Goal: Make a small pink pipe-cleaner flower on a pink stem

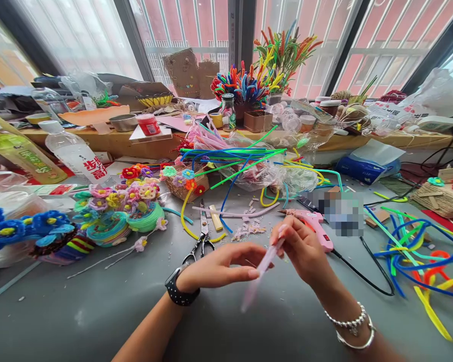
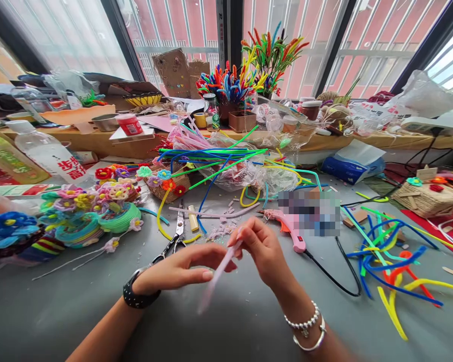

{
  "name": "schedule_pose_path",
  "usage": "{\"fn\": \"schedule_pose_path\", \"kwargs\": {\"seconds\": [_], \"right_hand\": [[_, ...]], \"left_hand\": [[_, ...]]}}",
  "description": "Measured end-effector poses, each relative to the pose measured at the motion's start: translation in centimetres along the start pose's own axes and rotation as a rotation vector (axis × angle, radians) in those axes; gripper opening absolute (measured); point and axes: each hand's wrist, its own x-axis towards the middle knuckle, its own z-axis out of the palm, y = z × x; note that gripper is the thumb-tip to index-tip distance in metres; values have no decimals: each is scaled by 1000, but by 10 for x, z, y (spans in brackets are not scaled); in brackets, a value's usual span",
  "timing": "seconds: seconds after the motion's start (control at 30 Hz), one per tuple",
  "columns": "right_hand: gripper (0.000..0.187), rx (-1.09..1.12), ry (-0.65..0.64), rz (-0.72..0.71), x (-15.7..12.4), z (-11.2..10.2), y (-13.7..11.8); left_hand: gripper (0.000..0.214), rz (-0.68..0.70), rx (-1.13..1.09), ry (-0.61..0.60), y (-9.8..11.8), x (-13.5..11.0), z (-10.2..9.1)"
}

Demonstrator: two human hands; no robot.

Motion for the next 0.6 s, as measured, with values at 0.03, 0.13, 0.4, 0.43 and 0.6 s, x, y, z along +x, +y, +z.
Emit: {"fn": "schedule_pose_path", "kwargs": {"seconds": [0.03,0.13,0.4,0.43,0.6], "right_hand": [[18,-11,-24,15,-1,3,2],[19,-91,-7,7,-2,8,6],[26,-468,197,30,4,4,8],[26,-528,175,51,3,5,10],[25,-818,3,99,-1,15,20]], "left_hand": [[39,-5,-24,-5,-2,2,5],[38,-108,-2,5,-9,6,11],[29,-219,1062,697,-6,-4,-45],[23,-308,1211,720,-6,-3,-54],[23,-542,1547,607,-15,6,-81]]}}
